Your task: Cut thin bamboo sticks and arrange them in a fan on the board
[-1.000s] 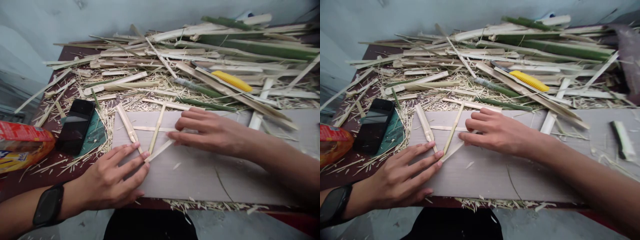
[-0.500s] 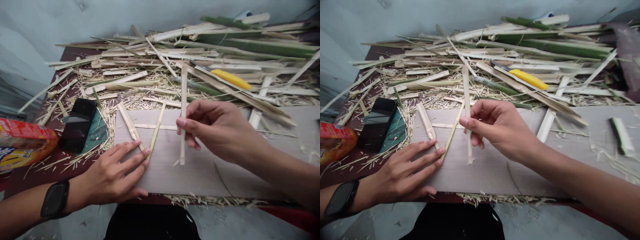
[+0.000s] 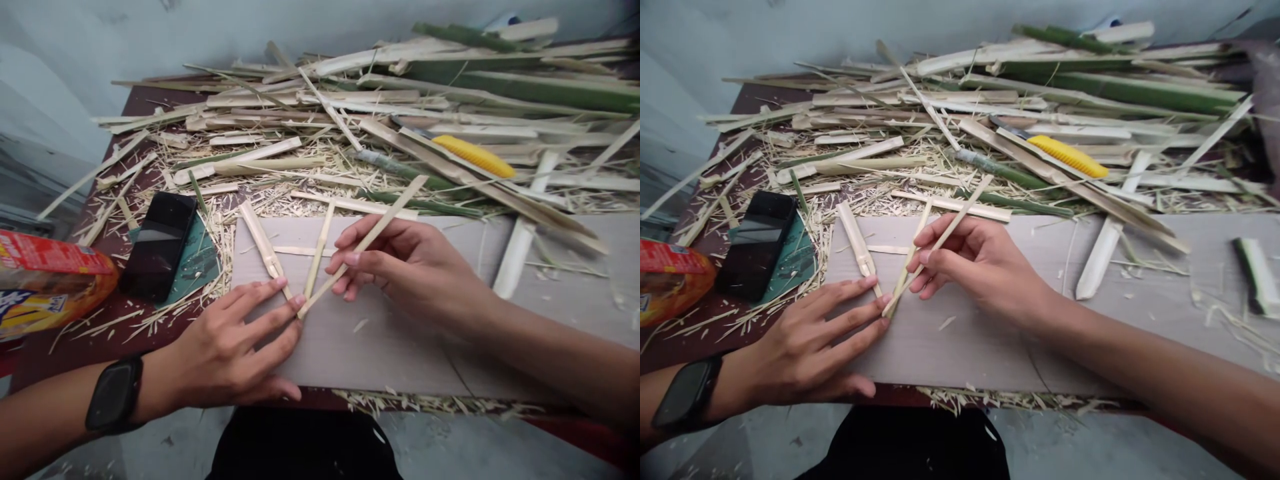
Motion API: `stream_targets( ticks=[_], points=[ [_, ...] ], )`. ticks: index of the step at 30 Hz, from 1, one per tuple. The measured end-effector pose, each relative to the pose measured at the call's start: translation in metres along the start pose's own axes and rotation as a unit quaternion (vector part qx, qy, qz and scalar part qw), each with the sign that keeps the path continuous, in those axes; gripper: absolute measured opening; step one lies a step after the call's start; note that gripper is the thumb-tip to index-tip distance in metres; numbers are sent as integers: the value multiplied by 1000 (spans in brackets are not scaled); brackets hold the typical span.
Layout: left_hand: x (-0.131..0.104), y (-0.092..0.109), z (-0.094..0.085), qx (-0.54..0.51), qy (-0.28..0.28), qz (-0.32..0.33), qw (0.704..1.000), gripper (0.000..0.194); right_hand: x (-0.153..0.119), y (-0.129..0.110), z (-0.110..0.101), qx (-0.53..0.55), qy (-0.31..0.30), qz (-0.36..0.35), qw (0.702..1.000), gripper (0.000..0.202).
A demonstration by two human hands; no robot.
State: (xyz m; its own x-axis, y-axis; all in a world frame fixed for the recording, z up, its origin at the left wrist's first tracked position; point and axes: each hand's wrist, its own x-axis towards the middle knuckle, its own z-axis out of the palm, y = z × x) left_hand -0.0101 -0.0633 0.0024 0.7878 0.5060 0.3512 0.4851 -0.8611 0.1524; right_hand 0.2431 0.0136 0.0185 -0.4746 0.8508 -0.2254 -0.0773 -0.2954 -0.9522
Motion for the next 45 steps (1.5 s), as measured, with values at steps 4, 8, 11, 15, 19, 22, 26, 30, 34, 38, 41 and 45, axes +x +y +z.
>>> stream_targets(
  ticks=[4,8,11,15,19,22,26,30,34,38,41,45],
  points=[
    [0,1,1,-4,4,-1,1000,58,0,2,-3,5,-5,25,1000,21],
    [1,1,1,-4,4,-3,1000,59,0,4,-5,-18,-9,40,999,23],
    [1,1,0,-5,3,-3,1000,61,1,3,-6,-43,-6,55,998,28],
    [1,0,0,1,2,1,1000,63,0,-3,-13,-97,-13,77,992,35],
    [1,0,-1,-9,-2,-2,1000,62,-6,-14,-24,-318,-44,-4,947,32],
    [1,0,-1,-13,-6,-1,1000,61,-10,-18,-29,-543,35,-274,793,26],
    [1,0,-1,-13,-10,0,1000,60,-6,-10,-29,-612,-78,-474,628,15],
    [0,-1,-1,-10,-10,1,1000,61,1,5,-25,-619,-175,-483,595,24],
    [-1,0,0,-11,-14,1,1000,58,0,11,-20,-602,-188,-483,607,20],
    [-2,0,0,-17,-10,-7,1000,56,-2,11,-19,-603,-185,-484,607,19],
    [-1,0,-1,-15,-15,-8,1000,60,-2,12,-20,-604,-178,-485,606,19],
    [1,-1,-3,-17,-14,-2,1000,60,1,10,-24,-613,-170,-474,609,17]
  ],
)
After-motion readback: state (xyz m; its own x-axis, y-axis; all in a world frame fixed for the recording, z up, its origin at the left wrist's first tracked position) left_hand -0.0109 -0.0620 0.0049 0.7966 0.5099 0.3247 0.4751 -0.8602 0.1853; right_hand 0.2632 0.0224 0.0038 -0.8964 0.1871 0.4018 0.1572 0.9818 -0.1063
